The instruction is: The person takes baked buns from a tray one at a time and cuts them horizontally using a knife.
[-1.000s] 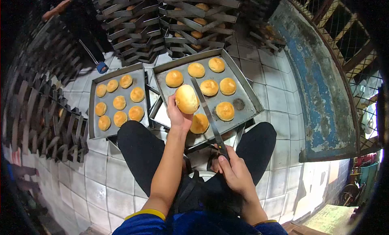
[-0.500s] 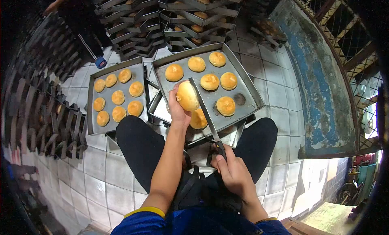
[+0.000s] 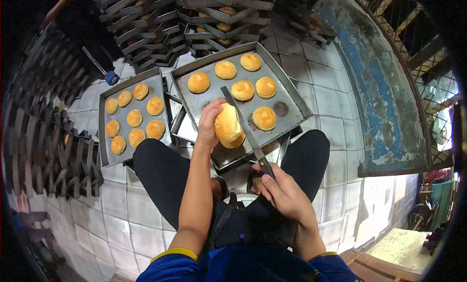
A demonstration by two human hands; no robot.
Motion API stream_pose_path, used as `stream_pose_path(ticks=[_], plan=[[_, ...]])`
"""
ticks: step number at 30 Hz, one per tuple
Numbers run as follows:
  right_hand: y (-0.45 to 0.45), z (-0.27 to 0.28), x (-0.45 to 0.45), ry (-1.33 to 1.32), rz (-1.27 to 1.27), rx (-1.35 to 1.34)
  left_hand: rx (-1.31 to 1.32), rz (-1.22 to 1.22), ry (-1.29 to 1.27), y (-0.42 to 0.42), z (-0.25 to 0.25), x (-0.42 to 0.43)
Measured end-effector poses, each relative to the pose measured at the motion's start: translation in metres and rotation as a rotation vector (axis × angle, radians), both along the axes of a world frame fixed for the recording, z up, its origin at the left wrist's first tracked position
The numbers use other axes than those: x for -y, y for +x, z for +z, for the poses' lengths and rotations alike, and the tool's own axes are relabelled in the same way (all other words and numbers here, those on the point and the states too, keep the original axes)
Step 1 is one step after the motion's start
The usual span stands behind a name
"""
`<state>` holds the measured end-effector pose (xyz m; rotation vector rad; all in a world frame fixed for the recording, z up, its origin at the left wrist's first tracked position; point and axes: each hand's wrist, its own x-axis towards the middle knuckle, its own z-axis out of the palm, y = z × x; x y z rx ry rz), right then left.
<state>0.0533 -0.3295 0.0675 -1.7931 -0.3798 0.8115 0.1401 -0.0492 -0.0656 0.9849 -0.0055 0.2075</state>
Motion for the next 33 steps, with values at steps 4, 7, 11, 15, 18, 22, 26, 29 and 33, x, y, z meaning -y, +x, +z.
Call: stream_pose_path(ticks=[4, 7, 11, 15, 18, 22, 26, 29, 33], plan=[[0.013, 0.001, -0.007, 0.048, -0.02, -0.104, -0.021, -0.1, 0.117, -0.009, 0.028, 0.016], [0.008, -0.001, 0.001, 0.015, -0.009, -0.077, -0.031, 0.008, -0.006, -0.001, 0.008, 0.012], [-0.001, -0.017, 0.006, 0.044, -0.008, -0.021, -0.042, 0.052, -0.035, -0.002, 0.012, 0.008], [0.012, -0.01, -0.011, 0.048, -0.038, -0.077, -0.046, -0.121, 0.145, -0.011, 0.02, 0.017], [0.017, -0.012, -0.01, 0.085, -0.034, -0.095, -0.035, -0.168, 0.094, -0.011, 0.021, 0.026], [0.02, 0.0, -0.011, 0.108, -0.106, -0.164, -0.014, -0.19, -0.367, -0.014, 0.033, 0.026], [0.026, 0.011, -0.02, 0.129, -0.176, -0.044, 0.073, -0.178, -0.433, -0.014, 0.051, 0.049], [0.028, -0.001, -0.028, 0.169, -0.212, -0.068, 0.127, -0.039, -0.279, -0.013, 0.059, 0.066], [0.015, 0.001, -0.019, 0.098, -0.117, 0.036, 0.052, 0.086, -0.309, -0.01, 0.044, 0.05]])
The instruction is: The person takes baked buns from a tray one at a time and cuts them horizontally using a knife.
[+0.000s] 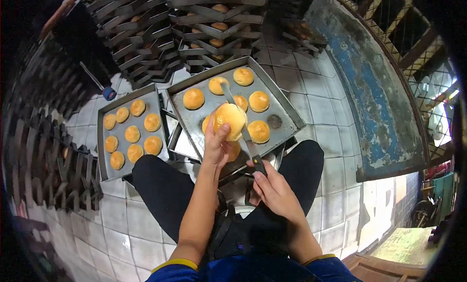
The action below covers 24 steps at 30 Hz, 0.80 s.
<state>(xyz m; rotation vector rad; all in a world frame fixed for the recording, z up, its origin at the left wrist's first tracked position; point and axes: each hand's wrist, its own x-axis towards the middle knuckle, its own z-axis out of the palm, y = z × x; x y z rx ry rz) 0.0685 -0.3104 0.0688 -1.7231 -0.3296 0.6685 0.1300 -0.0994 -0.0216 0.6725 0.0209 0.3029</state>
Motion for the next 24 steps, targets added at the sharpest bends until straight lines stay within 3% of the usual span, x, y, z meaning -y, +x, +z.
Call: stream_pose_path(ticks=[4, 9, 12, 16, 19, 21, 24], plan=[[-0.013, -0.005, 0.011, -0.045, 0.063, -0.011, 0.022, -0.041, 0.019, 0.0, -0.012, -0.024], [0.002, -0.005, 0.002, -0.015, 0.045, -0.075, 0.017, -0.306, 0.086, -0.01, -0.005, -0.015], [0.0, -0.003, 0.008, 0.032, 0.073, -0.099, 0.042, -0.276, 0.1, -0.009, -0.004, -0.028], [-0.008, 0.001, 0.018, -0.115, 0.161, -0.054, 0.028, -0.26, 0.099, -0.008, -0.02, -0.049], [-0.005, -0.002, 0.013, -0.088, 0.149, -0.056, -0.028, -0.368, 0.127, -0.012, -0.023, -0.042], [-0.003, -0.002, 0.012, -0.062, 0.155, -0.041, 0.069, -0.577, 0.223, -0.011, -0.019, -0.037], [0.002, -0.002, 0.01, -0.046, 0.177, -0.071, 0.136, -0.542, 0.27, -0.013, -0.004, -0.037]])
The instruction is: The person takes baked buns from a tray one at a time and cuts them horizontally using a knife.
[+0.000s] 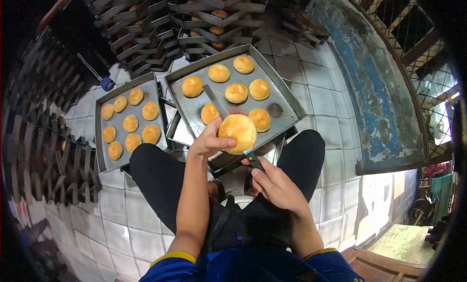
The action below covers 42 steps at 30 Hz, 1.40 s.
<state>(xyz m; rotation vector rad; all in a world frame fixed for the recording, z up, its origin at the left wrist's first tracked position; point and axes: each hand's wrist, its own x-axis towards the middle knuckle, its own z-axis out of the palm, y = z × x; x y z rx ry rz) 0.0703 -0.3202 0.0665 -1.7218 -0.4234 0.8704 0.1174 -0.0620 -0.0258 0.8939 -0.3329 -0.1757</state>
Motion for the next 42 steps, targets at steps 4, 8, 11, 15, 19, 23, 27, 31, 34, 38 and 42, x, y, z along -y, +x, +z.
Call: stream_pose_path(ticks=[4, 8, 11, 15, 19, 23, 27, 31, 34, 38, 42], plan=[[0.003, -0.002, 0.003, 0.026, -0.04, -0.003, -0.137, 0.141, -0.194, 0.001, -0.009, 0.016], [0.005, -0.003, -0.012, -0.024, -0.141, 0.087, -0.217, 0.253, -0.355, 0.007, -0.006, 0.049], [0.007, -0.01, -0.013, -0.052, -0.145, 0.178, -0.249, 0.326, -0.374, 0.01, -0.005, 0.054], [-0.002, 0.001, -0.001, -0.112, -0.066, 0.117, -0.148, 0.411, -0.338, 0.012, -0.005, 0.033], [-0.003, 0.0, 0.001, -0.105, -0.039, 0.121, -0.133, 0.329, -0.247, 0.007, -0.005, 0.026], [0.012, -0.004, -0.013, -0.007, -0.084, 0.021, -0.133, 0.183, -0.167, 0.003, 0.004, 0.039], [0.014, -0.005, -0.012, -0.039, -0.059, -0.056, -0.175, 0.31, -0.208, 0.009, 0.003, 0.04], [0.004, -0.02, 0.001, 0.015, -0.006, -0.039, -0.24, 0.582, -0.278, 0.018, 0.003, 0.045], [-0.004, -0.024, 0.017, 0.031, 0.032, -0.083, -0.31, 0.631, -0.367, 0.02, 0.002, 0.046], [-0.006, -0.02, 0.055, -0.031, -0.003, -0.124, -0.357, 0.755, -0.426, 0.036, -0.015, 0.047], [-0.01, -0.025, 0.134, -0.012, -0.162, -0.174, -0.405, 0.726, -0.246, 0.068, -0.019, 0.041]])
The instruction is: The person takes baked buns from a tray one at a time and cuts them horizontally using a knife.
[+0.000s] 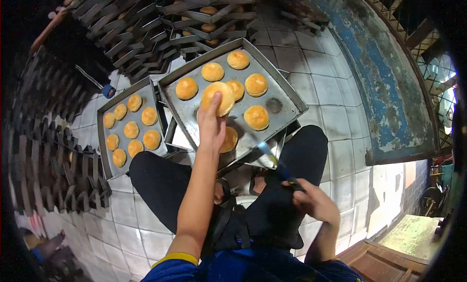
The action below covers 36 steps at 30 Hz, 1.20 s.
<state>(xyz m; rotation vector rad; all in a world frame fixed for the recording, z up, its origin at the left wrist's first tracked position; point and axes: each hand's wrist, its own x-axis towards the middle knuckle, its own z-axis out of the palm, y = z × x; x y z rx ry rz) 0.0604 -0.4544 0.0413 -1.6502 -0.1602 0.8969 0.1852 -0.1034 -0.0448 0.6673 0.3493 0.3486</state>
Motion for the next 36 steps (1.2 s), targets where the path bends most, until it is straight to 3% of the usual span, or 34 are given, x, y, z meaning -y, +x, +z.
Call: stream_pose_path(ticks=[2, 4, 6, 8, 11, 14, 17, 19, 20, 22, 23, 25, 29, 34, 36], plan=[[0.008, 0.015, 0.029, -0.013, -0.082, -0.01, -0.04, -0.049, 0.127, 0.028, -0.001, 0.018], [0.012, 0.022, 0.039, -0.03, -0.158, -0.017, -0.281, -0.462, 0.683, 0.055, 0.001, 0.04], [0.017, 0.023, 0.04, 0.022, -0.361, 0.043, -0.189, -0.668, 0.946, 0.091, -0.023, 0.067], [0.019, 0.018, 0.042, 0.038, -0.367, 0.073, -0.156, -0.744, 1.248, 0.121, -0.05, 0.093], [0.02, 0.018, 0.04, 0.096, -0.353, 0.087, -0.053, -0.789, 1.439, 0.151, -0.087, 0.109], [0.023, 0.011, 0.047, 0.113, -0.339, 0.063, -0.033, -0.691, 1.486, 0.146, -0.074, 0.099], [0.028, 0.001, 0.056, 0.122, -0.361, 0.045, 0.066, -0.112, 1.445, 0.127, -0.056, 0.047], [0.03, -0.008, 0.055, 0.138, -0.368, 0.059, -0.154, 0.169, 1.329, 0.109, -0.041, -0.009], [0.031, -0.009, 0.054, 0.136, -0.371, 0.06, -0.229, 0.315, 1.436, 0.118, -0.077, -0.056], [0.036, -0.01, 0.05, 0.13, -0.374, 0.069, -0.711, 0.352, 1.594, 0.106, -0.082, -0.117], [0.038, -0.01, 0.046, 0.134, -0.371, 0.07, -0.711, 0.358, 1.597, 0.103, -0.084, -0.134], [0.041, -0.009, 0.035, 0.137, -0.341, 0.06, -1.075, 0.197, 1.501, 0.101, -0.091, -0.161], [0.043, 0.006, 0.018, 0.134, -0.278, 0.024, -1.166, -0.043, 1.584, 0.103, -0.103, -0.181], [0.038, 0.017, 0.007, 0.136, -0.249, 0.06, -0.97, 0.076, 1.664, 0.09, -0.103, -0.169], [0.037, 0.019, 0.0, 0.089, -0.243, 0.072, -0.754, 0.154, 1.669, 0.08, -0.098, -0.161]])
